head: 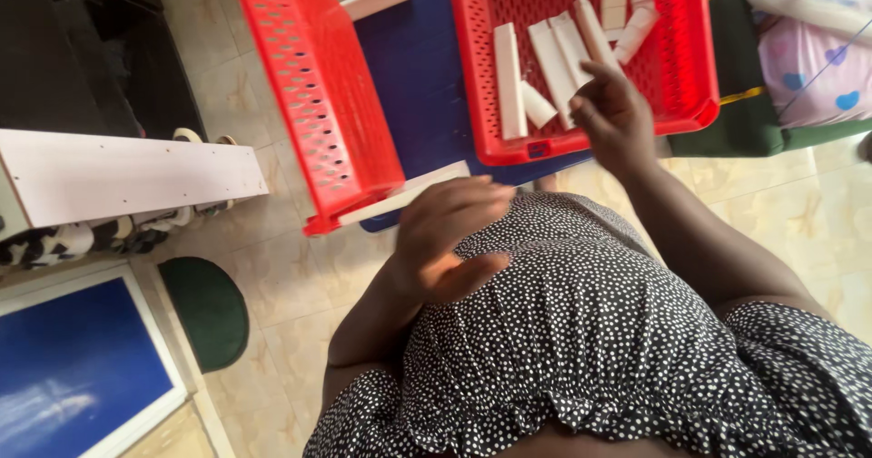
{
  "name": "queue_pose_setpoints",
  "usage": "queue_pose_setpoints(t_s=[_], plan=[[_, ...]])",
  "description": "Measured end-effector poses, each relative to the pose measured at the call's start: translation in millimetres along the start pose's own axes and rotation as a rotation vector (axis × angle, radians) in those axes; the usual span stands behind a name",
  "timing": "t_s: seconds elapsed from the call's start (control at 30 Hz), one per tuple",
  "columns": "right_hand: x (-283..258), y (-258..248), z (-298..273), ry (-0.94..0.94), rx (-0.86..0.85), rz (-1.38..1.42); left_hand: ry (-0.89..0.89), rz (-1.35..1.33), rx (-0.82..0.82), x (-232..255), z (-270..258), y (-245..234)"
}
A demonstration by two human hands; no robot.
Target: The person assembles red plastic baskets by inserting white plastic rods into the basket frames. They handle the baskets and rods by hand, repeatedly inserting and adjusting the rods to secure the structure.
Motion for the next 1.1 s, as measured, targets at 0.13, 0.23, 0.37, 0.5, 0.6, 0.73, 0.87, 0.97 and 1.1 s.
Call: queue_pose_setpoints(t_s=[0.13, 0.23, 0.37, 0.5, 0.6, 0.73, 0.87, 0.97, 1.1], plan=[[7, -75, 26, -0.006, 0.097, -0.423, -0.21, 0.065, -0.145, -41, 16, 70], [11, -114, 41, -0.011, 0.089, -0.613, -0.346, -0.023, -0.138, -91, 14, 116], [23, -154, 55, -0.042, 0.073, -0.91, -0.597, 0.118, -0.079, -195, -12, 160], [52, -181, 67, -0.038, 0.056, -1.027, -0.914, 0.369, 0.09, -292, -70, 169], [79, -200, 75, 0.062, 0.051, -1.026, -1.051, 0.543, 0.157, -328, -109, 161], [105, -212, 81, 0.173, 0.022, -0.922, -1.319, 0.544, 0.175, -350, -151, 152], [111, -214, 78, 0.285, 0.055, -0.641, -1.458, 0.397, 0.284, -356, -166, 143], [113, -214, 78, 0.357, 0.083, -0.436, -1.518, 0.471, 0.343, -360, -169, 128], [119, -223, 79, 0.428, 0.119, -0.436, -1.431, 0.106, 0.565, -371, -178, 129]])
Point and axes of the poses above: each hand's wrist, its own z-axis towards the middle knuckle, its own y-axis out of the palm, x = y × z, the point moved 10 cm from there along z, towards the middle knuckle, and after that the axes turned 2 degrees about y, right-handed, at the moved point
